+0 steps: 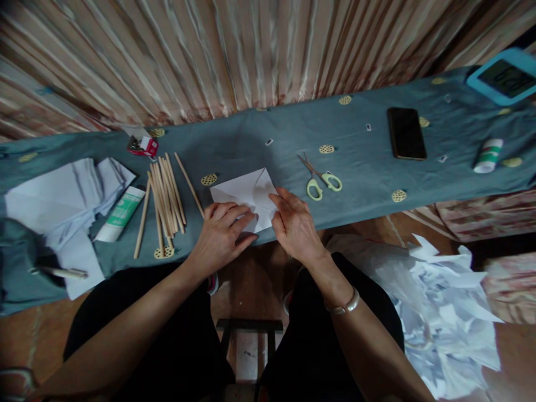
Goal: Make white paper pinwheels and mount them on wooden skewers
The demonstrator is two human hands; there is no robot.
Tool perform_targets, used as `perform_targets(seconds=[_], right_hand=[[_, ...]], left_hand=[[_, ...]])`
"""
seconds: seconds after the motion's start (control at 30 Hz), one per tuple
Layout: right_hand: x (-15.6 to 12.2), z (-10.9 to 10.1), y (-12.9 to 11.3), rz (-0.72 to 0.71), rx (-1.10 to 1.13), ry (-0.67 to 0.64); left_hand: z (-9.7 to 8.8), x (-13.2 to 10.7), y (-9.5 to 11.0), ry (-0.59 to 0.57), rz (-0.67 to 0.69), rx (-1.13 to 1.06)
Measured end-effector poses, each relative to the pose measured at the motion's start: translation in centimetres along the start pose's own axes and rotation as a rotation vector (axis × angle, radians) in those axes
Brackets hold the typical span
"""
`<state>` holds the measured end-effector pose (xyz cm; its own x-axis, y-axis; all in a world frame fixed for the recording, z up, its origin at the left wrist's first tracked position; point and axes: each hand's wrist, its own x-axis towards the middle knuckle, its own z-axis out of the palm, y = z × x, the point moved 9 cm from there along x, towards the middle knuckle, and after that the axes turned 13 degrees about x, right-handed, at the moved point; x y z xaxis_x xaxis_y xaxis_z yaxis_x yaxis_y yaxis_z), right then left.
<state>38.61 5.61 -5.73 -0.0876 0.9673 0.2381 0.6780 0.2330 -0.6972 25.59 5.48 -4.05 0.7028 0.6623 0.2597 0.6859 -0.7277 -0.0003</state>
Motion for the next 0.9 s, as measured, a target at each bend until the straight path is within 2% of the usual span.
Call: perform_targets(seconds=[0.3, 0.53, 0.77, 0.9], right_hand=[[-1.3, -0.1, -1.2, -0.022, -0.02, -0.044], [-1.9, -0.3, -0.3, 0.026, 0.202, -0.178], [-0.7, -0.3, -0.2, 0.088, 0.433, -0.174], [-0.2, 0.1, -0.2, 0.105, 0.492, -0.166]], left_hand=[[-0.7, -0.4, 1.0, 0.048, 0.092, 0.048], [-1.0, -1.3, 0.1, 0.1, 0.059, 0.05], [-1.4, -1.8, -0.1, 0.119, 0.055, -0.03], [-1.3, -1.9, -0.2, 0.1, 0.06, -0.047]])
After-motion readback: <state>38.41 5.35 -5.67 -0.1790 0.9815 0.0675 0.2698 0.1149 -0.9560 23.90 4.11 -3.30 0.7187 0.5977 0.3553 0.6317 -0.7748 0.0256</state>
